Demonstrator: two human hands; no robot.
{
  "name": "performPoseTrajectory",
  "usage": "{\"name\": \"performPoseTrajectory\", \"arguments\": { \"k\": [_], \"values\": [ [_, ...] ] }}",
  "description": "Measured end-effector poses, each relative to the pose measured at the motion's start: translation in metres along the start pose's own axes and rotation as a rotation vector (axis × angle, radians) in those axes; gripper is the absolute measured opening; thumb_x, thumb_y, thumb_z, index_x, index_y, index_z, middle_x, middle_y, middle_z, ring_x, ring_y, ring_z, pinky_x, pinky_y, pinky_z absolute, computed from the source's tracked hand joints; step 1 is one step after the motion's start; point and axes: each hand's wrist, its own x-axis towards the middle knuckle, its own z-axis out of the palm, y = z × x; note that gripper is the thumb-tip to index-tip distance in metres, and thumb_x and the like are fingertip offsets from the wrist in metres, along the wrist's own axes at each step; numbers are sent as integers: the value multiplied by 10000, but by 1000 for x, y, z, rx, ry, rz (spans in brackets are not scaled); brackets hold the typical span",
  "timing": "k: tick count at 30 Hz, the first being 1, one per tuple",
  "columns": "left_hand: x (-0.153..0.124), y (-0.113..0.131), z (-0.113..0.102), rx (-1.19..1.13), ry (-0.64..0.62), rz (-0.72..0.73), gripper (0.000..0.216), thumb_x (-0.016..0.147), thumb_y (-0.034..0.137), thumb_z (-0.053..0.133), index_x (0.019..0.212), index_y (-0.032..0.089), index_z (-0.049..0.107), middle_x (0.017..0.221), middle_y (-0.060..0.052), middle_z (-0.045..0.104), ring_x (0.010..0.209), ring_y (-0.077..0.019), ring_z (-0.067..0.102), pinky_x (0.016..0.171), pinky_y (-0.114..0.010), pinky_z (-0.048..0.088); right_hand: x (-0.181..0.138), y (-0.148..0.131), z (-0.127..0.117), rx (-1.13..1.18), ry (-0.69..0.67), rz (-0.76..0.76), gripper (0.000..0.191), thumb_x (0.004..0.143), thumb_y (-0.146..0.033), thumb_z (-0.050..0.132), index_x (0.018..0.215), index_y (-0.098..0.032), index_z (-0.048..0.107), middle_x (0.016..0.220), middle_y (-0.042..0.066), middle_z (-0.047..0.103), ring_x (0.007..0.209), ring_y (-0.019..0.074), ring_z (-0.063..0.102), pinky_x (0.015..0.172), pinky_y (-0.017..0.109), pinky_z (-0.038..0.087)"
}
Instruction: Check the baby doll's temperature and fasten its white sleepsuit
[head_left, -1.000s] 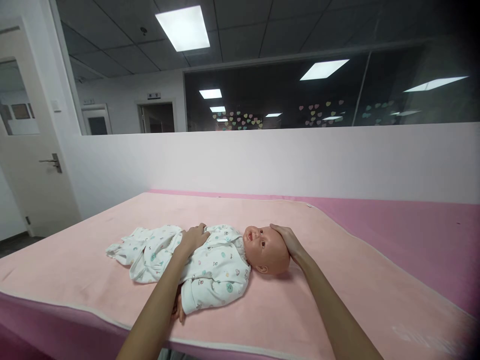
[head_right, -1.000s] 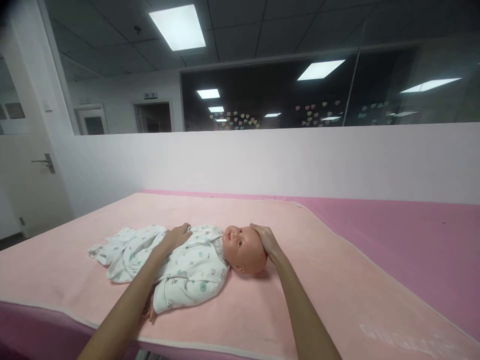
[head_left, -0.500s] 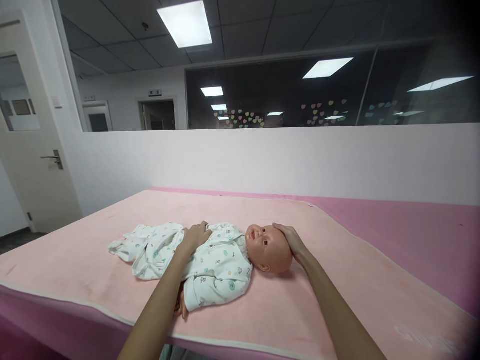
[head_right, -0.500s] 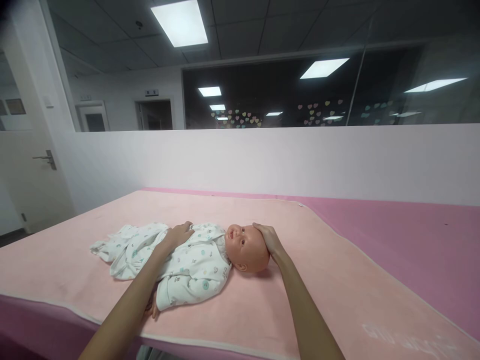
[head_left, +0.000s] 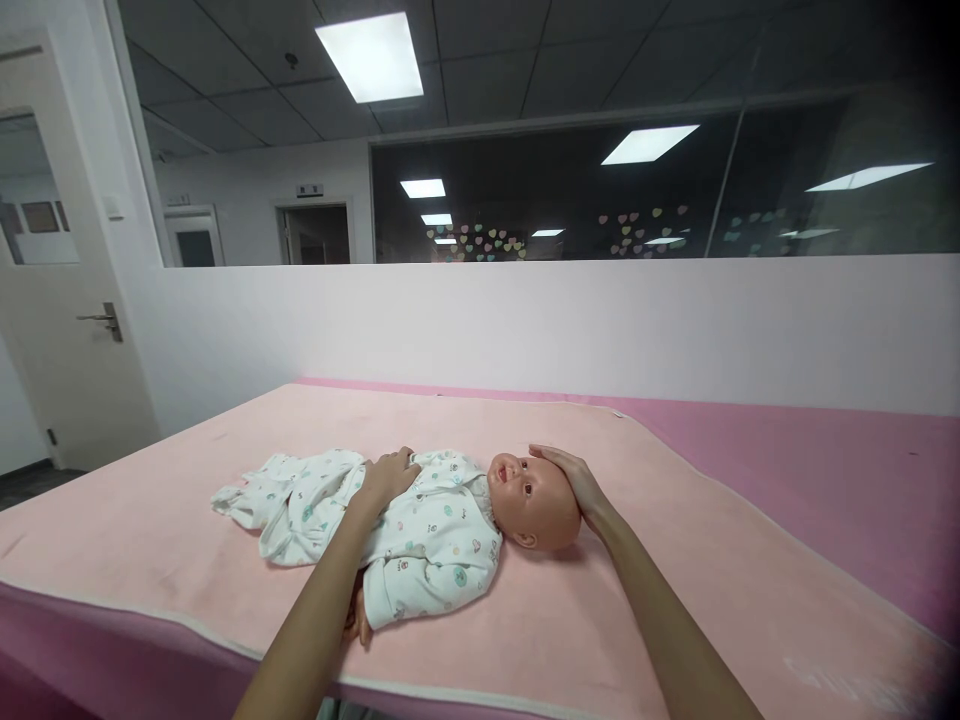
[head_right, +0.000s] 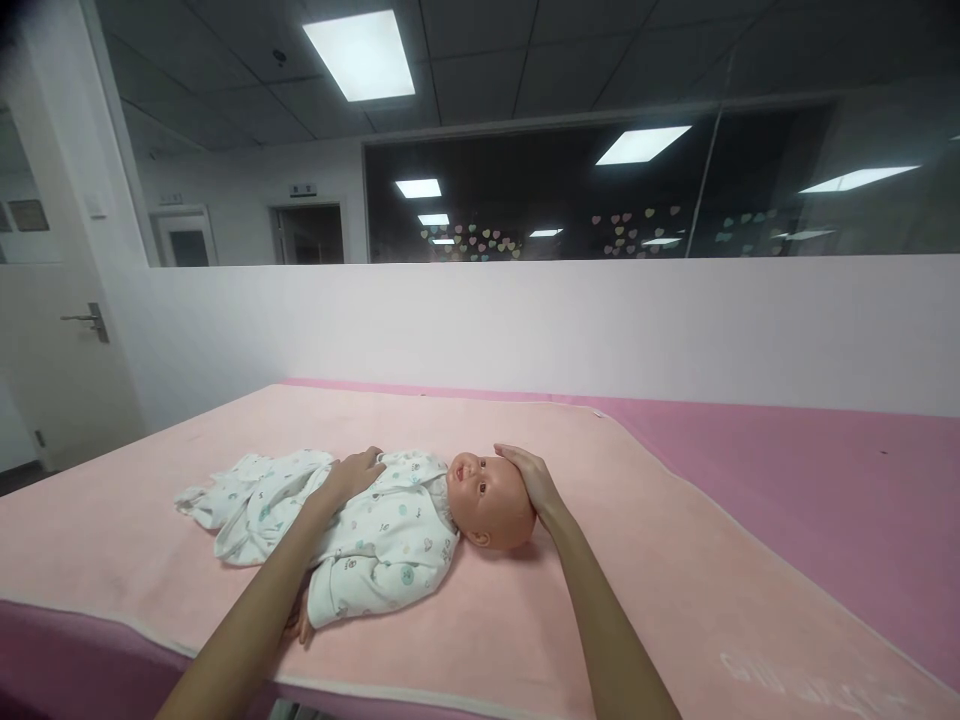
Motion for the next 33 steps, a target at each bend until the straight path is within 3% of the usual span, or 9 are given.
{"name": "performPoseTrajectory", "arguments": {
  "k": [12, 23, 33],
  "values": [
    [1, 0, 0, -11, 6, 8, 403, 781, 376, 294, 1125, 231, 447, 1103, -106, 579, 1056, -283, 488, 892, -526, 277, -1, 1, -2, -12, -70, 41, 307, 673, -406, 574, 821, -159, 677, 932, 45, 666, 921, 224, 584, 853, 321, 419],
    [-1, -1, 0, -12, 17, 16, 406, 784, 379, 295, 1127, 227, 450, 1099, -113, 582, 1060, -288, 486, 897, -532, 265, 2, 3, -1, 22, 18, 0, 294, 644, -348, 578, 880, -188, 652, 1026, 50, 634, 1023, 212, 538, 912, 342, 394],
    [0, -1, 1, -20, 10, 3, 404, 780, 378, 300, 1125, 233, 451, 1101, -114, 581, 1064, -283, 484, 900, -530, 266, -3, -7, 1, -62, -34, -18, 257, 668, -347, 530, 802, -183, 676, 1026, 43, 631, 1013, 212, 533, 901, 320, 386]
  ]
}}
